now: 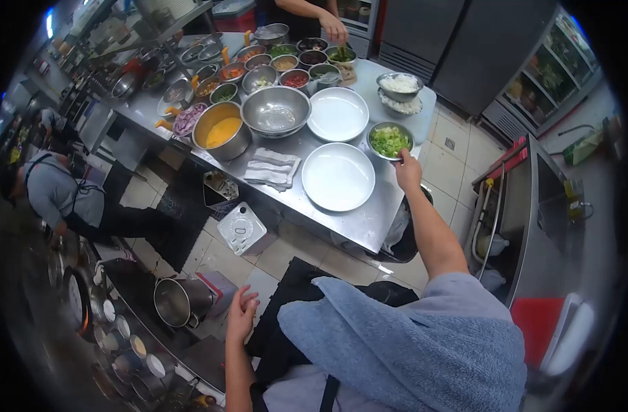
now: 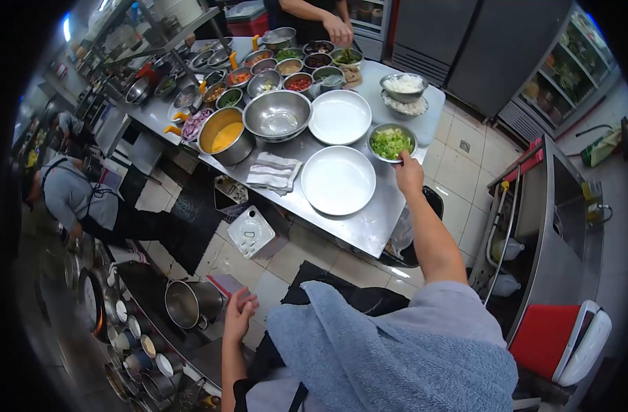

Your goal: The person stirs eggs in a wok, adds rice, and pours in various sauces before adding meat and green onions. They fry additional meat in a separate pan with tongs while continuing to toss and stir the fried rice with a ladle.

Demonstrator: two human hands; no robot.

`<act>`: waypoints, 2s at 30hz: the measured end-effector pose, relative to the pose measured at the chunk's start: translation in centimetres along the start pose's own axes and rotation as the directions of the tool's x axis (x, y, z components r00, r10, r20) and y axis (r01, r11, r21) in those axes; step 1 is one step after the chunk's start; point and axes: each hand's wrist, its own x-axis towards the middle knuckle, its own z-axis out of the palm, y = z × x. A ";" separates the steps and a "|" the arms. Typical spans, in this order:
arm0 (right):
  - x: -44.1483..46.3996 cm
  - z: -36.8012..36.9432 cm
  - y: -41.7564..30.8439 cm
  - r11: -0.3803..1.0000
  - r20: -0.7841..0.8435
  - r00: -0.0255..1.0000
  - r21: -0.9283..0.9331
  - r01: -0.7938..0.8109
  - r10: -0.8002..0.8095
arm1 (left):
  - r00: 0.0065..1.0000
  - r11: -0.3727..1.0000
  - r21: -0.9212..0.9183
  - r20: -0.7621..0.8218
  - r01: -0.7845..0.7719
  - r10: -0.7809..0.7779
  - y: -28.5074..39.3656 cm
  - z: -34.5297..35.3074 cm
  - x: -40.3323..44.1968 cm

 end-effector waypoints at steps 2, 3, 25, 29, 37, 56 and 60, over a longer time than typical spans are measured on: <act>-0.5 -2.7 -2.9 0.984 0.000 0.986 0.049 0.169 -0.169 | 1.000 0.998 -0.063 -0.019 -0.026 0.025 2.4 0.3 1.4; -0.8 -3.6 -4.7 0.942 -0.013 0.947 0.100 0.322 -0.322 | 0.998 0.992 -0.115 -0.032 -0.055 0.051 3.6 0.2 2.1; -43.1 1.4 -46.7 0.432 0.392 -0.481 0.901 0.030 -0.784 | -0.362 0.934 -0.173 -0.887 -0.311 -0.285 -9.4 -11.8 -46.5; -49.6 4.3 -48.3 0.424 0.419 -0.516 0.898 0.115 -0.748 | -0.556 0.711 -0.106 -0.706 0.695 0.438 -12.2 -13.9 -60.5; -57.3 4.3 -50.7 0.165 0.438 -0.711 0.892 0.421 -0.551 | -0.507 0.487 -0.360 -0.837 0.796 0.209 -18.8 -21.2 -73.5; -38.5 4.8 -40.7 0.366 0.686 -0.318 0.656 0.660 -0.654 | -0.601 0.726 -0.146 -0.680 0.672 0.419 -21.0 -26.6 -63.5; -30.8 3.4 -33.2 0.571 0.751 -0.126 0.589 0.573 -0.648 | -0.286 0.994 -0.036 -0.956 -0.104 -0.065 -14.7 -29.4 -38.9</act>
